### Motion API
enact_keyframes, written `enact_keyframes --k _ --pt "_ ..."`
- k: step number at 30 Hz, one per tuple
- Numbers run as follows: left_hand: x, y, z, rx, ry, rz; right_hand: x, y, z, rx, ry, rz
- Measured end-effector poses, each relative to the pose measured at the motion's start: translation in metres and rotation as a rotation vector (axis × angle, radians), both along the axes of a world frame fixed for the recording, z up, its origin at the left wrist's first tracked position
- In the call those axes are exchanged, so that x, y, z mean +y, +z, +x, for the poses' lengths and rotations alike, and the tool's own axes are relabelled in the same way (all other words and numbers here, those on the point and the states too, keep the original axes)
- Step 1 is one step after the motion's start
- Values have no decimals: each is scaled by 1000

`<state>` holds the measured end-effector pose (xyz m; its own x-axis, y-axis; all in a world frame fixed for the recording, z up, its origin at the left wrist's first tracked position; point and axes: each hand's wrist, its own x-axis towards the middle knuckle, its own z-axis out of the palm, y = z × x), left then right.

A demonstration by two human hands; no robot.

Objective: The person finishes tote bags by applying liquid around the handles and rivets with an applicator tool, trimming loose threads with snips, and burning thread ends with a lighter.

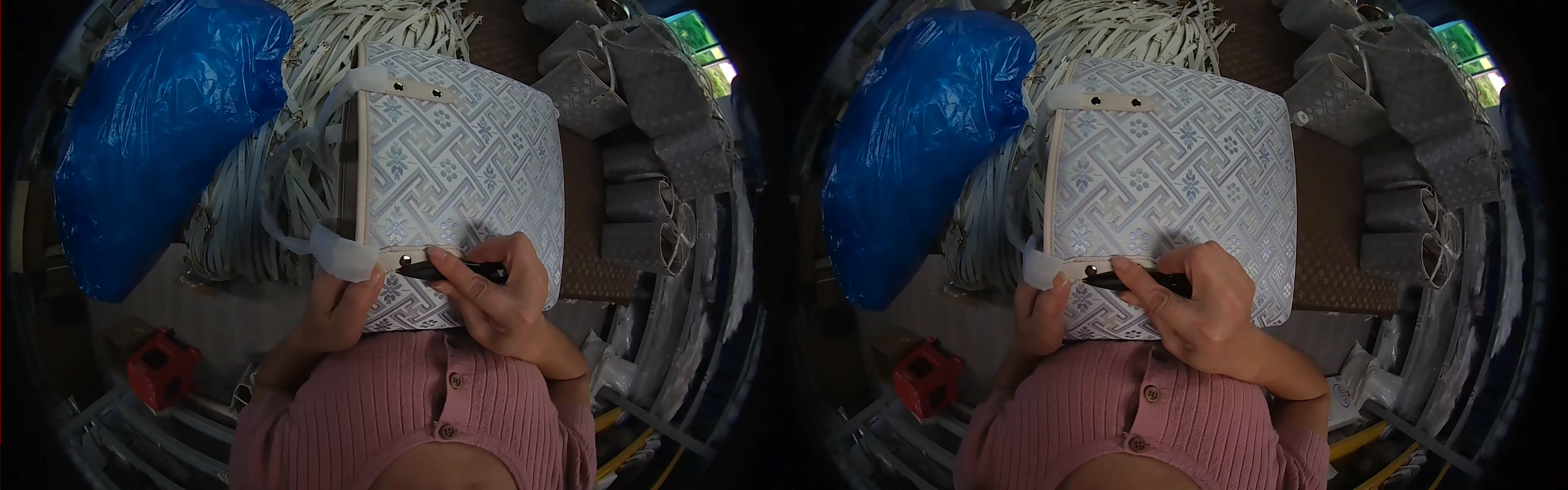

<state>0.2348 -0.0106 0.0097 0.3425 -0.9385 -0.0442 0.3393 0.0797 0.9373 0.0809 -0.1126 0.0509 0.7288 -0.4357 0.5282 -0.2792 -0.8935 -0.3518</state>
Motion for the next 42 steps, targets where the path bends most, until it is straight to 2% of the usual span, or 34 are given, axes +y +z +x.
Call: enact_keyframes --k 8,23,26,28,35,37,41,42 --pt "2 1 1 1 -12 -20 0 -1 1 -5 -4 -2" --pt "1 5 -2 29 37 110 0 -5 1 -60 7 9" --pt "2 1 -2 -16 57 53 -1 -6 0 -58 2 32" --pt "3 -3 -1 7 58 46 -2 -9 -1 -125 -24 136" --pt "5 -4 0 68 48 86 -3 -3 -2 -72 -15 67" --pt "9 -10 2 -112 22 232 -4 -2 -5 8 16 52" --pt "3 -2 -1 -82 22 189 -5 -2 -3 -1 23 28" --pt "1 -1 -2 -3 36 117 -6 -1 -3 2 33 64"
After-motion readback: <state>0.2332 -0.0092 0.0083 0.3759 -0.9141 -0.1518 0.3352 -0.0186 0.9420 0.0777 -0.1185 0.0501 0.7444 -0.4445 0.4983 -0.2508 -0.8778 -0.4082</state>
